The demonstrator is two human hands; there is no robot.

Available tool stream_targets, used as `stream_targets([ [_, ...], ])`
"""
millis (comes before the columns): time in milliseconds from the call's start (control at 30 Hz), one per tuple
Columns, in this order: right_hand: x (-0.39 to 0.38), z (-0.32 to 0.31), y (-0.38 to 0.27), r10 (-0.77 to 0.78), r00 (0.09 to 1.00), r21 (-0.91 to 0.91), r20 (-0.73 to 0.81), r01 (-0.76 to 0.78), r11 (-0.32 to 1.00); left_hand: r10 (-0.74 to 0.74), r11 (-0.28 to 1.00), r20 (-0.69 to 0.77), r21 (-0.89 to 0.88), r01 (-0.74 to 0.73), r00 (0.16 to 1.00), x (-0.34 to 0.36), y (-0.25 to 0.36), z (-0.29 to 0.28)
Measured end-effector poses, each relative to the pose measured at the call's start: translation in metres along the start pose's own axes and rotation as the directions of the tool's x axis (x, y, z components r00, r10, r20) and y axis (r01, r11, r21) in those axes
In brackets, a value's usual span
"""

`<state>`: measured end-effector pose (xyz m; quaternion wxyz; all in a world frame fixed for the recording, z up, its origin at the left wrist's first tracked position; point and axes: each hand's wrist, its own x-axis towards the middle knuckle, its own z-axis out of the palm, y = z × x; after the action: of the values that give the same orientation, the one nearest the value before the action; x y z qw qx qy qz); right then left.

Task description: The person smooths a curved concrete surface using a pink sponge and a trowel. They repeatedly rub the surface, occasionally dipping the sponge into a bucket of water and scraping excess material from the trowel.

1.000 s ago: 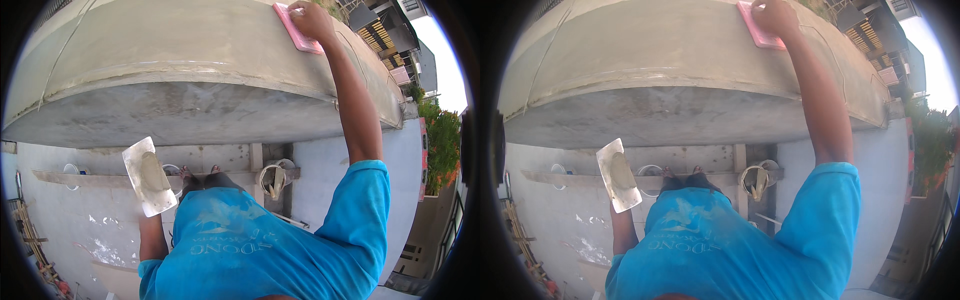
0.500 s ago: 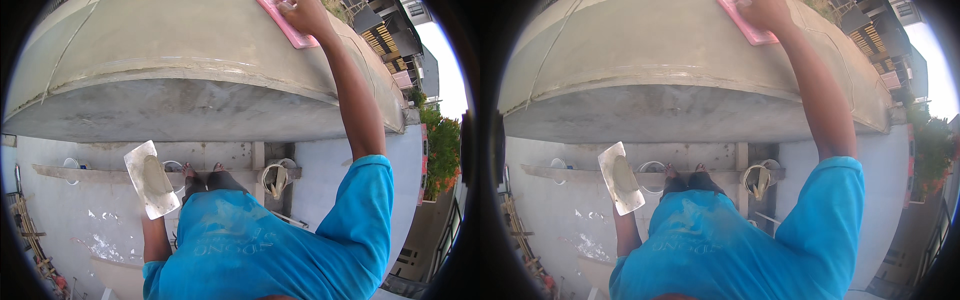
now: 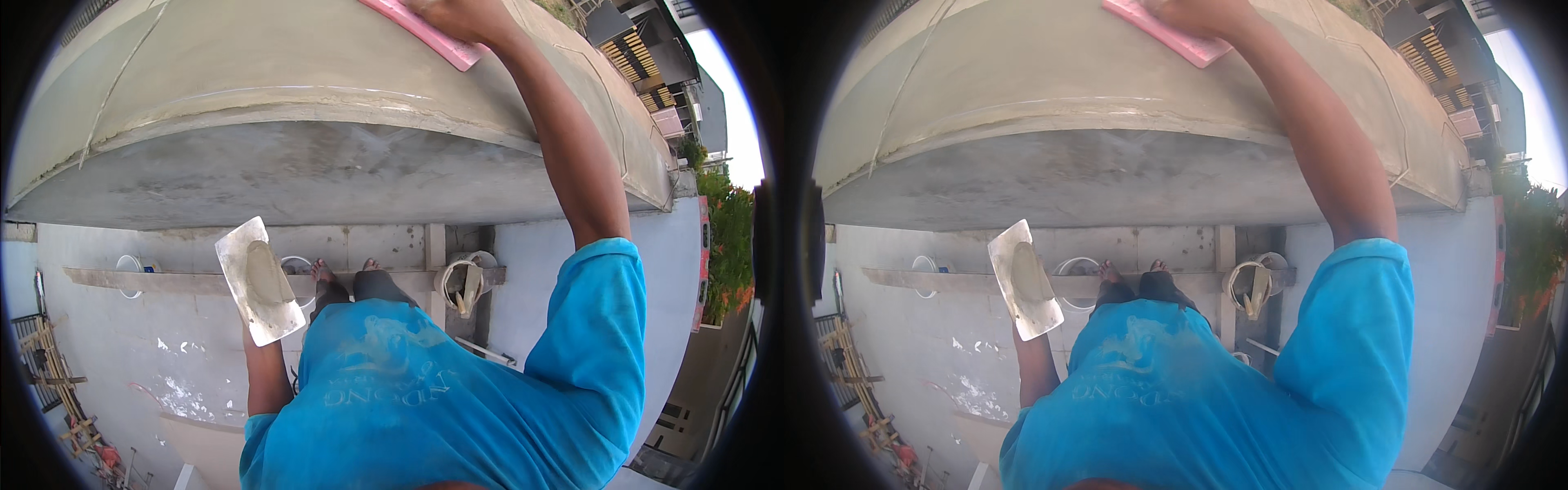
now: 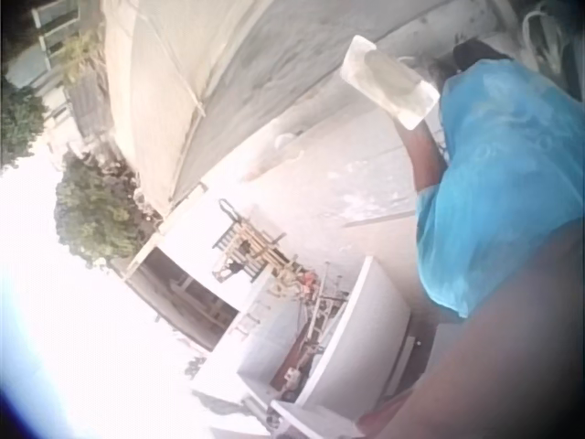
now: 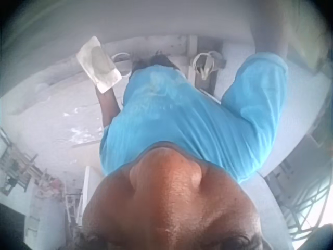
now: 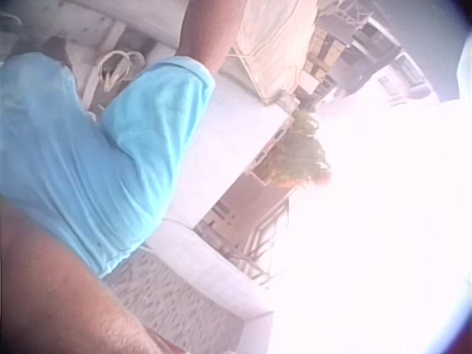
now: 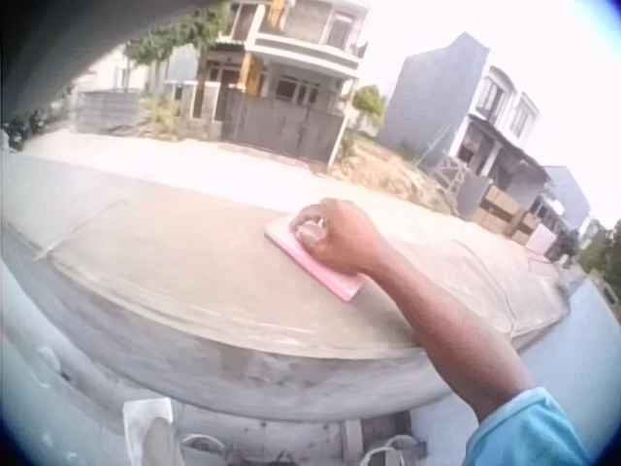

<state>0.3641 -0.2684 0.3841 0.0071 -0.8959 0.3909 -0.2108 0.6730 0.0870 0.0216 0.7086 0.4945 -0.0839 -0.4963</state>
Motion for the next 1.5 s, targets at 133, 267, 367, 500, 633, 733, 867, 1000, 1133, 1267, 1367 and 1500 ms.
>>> stream_targets([
  [133,-0.063,-0.02,-0.042,-0.281,0.957,0.125,0.074,0.271,0.955,0.013,0.999,0.029,0.031,-0.014,0.999,0.009,-0.006,-0.009],
  [267,-0.072,-0.033,0.019,-0.102,0.989,-0.05,0.103,0.108,0.993,0.09,0.992,0.013,0.084,-0.09,0.996,0.022,-0.008,-0.021],
  [367,-0.049,-0.023,0.013,-0.105,0.994,0.037,0.012,0.104,0.994,0.008,0.995,0.065,-0.096,-0.002,0.998,0.025,-0.006,-0.018],
  [500,-0.075,-0.029,-0.019,-0.179,0.98,0.137,0.085,0.166,0.976,-0.074,0.978,-0.033,-0.198,0.066,0.997,0.013,-0.004,0.004],
  [633,-0.071,-0.04,0.01,-0.225,0.969,0.043,0.103,0.221,0.974,0.069,0.992,-0.084,0.115,-0.059,0.994,-0.001,0.002,0.024],
  [733,-0.058,-0.028,-0.001,-0.143,0.989,0.057,0.045,0.141,0.988,-0.101,0.97,-0.061,-0.226,0.084,0.993,-0.004,0.007,0.032],
  [867,-0.089,-0.04,-0.006,-0.274,0.957,0.15,0.092,0.259,0.954,-0.043,0.997,-0.058,-0.058,0.04,0.997,-0.001,0.007,0.029],
  [1000,-0.085,-0.04,0.018,-0.202,0.976,0.042,0.078,0.199,0.979,-0.155,0.957,-0.016,-0.251,0.146,0.988,0.007,0.005,0.013],
  [1133,-0.083,-0.032,-0.014,-0.264,0.964,0.124,-0.019,0.265,0.956,-0.143,0.99,0.242,0.016,0.143,0.96,0.02,0.007,-0.005],
  [1267,-0.117,-0.061,-0.001,-0.258,0.959,0.112,0.117,0.246,0.963,-0.119,0.99,0.265,-0.043,0.135,0.957,0.022,0.006,-0.005],
  [1367,-0.103,-0.052,0.024,-0.175,0.984,0.048,0.041,0.173,0.984,-0.14,0.976,0.164,-0.144,0.164,0.976,0.016,0.01,0.008],
  [1500,-0.122,-0.049,0.005,-0.29,0.955,0.063,-0.063,0.294,0.954,-0.163,0.966,0.365,-0.128,0.223,0.917,0.01,0.022,0.031],
])
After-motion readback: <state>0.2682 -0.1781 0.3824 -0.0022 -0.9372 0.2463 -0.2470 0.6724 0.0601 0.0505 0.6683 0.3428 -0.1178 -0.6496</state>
